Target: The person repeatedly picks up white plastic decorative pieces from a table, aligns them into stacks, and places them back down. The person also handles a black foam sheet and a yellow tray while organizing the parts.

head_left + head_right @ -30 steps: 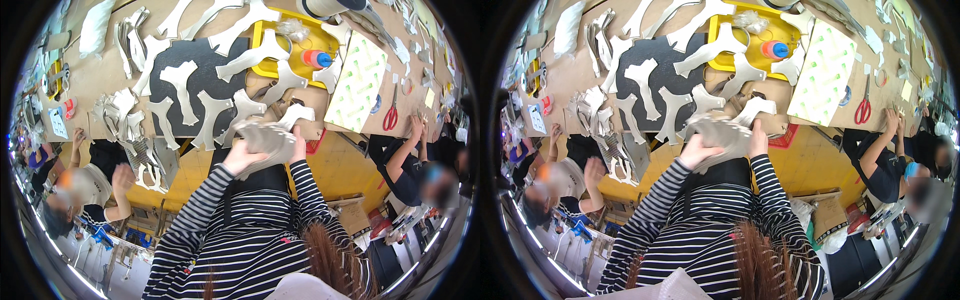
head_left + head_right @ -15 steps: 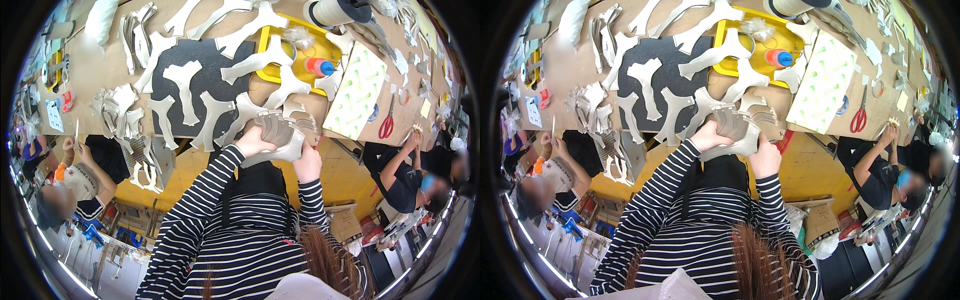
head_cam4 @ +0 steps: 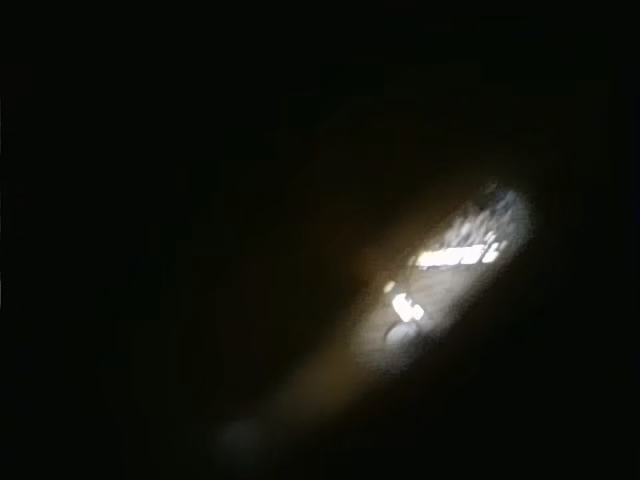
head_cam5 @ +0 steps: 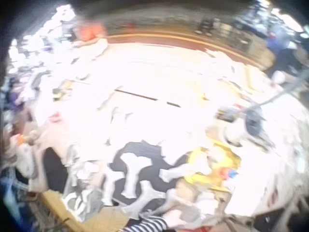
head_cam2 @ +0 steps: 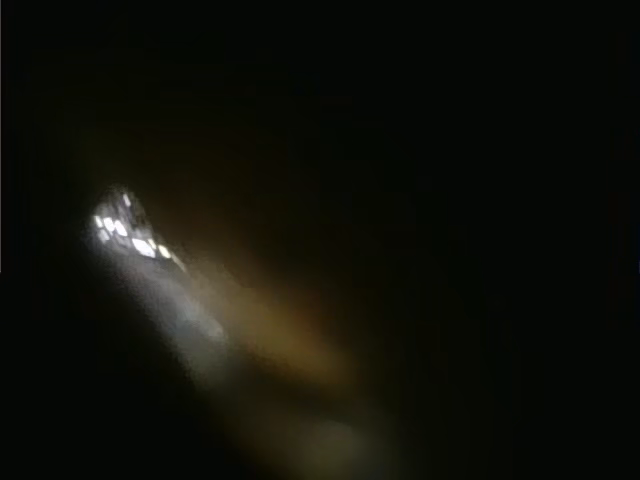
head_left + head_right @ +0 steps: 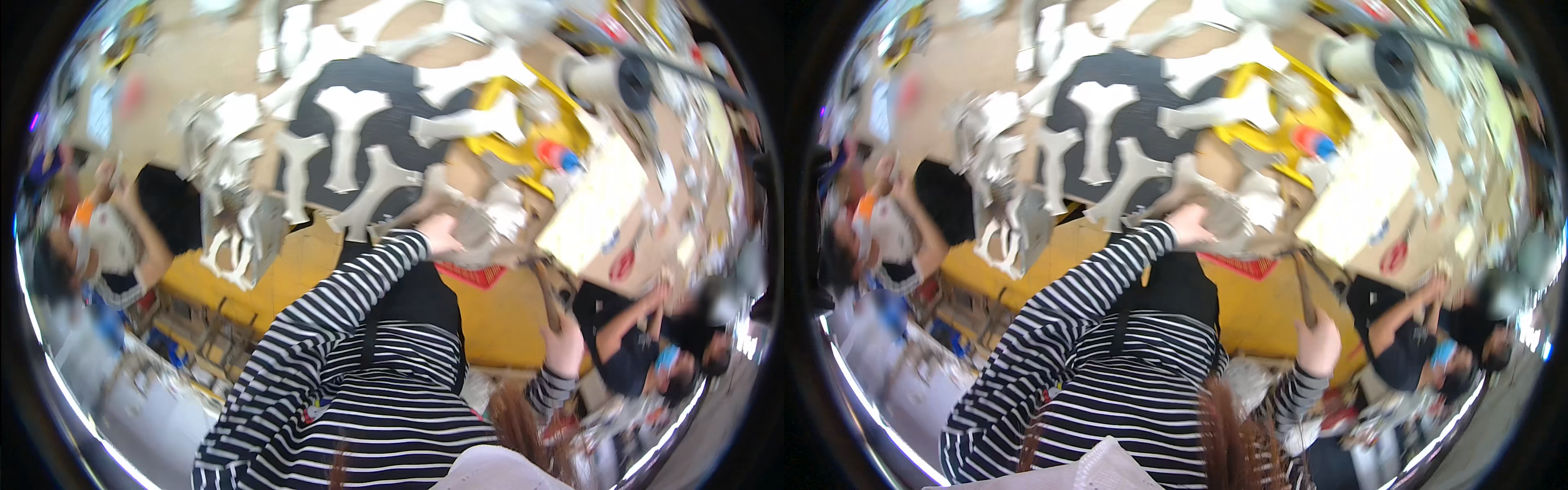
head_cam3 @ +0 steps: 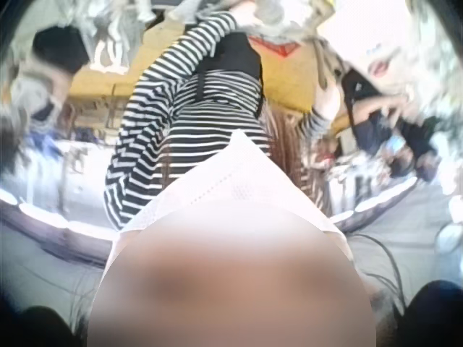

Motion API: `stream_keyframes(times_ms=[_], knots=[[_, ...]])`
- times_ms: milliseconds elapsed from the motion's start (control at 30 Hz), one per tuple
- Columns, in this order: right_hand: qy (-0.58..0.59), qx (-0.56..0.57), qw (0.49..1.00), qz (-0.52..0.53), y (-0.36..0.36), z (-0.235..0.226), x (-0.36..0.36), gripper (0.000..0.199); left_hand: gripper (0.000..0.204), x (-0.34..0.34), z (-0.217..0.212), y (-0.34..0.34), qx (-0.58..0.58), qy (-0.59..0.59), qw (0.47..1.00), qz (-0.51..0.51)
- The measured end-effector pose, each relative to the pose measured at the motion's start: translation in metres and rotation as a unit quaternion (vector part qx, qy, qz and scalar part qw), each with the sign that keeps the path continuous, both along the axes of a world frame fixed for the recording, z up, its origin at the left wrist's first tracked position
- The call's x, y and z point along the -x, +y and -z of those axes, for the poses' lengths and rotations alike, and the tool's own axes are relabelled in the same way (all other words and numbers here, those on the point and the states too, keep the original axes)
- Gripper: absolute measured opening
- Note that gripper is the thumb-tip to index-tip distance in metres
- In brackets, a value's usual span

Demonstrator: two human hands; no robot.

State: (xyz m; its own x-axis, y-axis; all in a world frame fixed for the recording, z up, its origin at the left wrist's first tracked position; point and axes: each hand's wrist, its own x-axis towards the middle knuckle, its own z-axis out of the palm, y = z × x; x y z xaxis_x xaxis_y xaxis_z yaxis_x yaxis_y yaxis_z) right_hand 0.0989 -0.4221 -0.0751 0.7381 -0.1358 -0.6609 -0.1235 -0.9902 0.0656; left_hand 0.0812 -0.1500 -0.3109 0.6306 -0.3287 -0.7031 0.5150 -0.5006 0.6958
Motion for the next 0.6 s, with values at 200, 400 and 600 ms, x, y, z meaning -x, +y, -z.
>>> stream_keyframes(times_ms=[200,400,600], knots=[[0.08,-0.217,0.961,0.151,0.032,-0.061,-0.04,0.033,0.066,0.02,-0.027,0.0,0.143,-0.055,0.971,-0.186],[0.059,-0.319,0.93,0.175,0.102,-0.077,-0.068,0.036,0.052,0.02,-0.061,0.022,0.176,0.025,0.959,-0.223],[0.089,-0.472,0.874,0.074,0.227,-0.017,-0.1,0.035,0.044,0.058,-0.104,0.063,0.257,-0.01,0.898,-0.357]])
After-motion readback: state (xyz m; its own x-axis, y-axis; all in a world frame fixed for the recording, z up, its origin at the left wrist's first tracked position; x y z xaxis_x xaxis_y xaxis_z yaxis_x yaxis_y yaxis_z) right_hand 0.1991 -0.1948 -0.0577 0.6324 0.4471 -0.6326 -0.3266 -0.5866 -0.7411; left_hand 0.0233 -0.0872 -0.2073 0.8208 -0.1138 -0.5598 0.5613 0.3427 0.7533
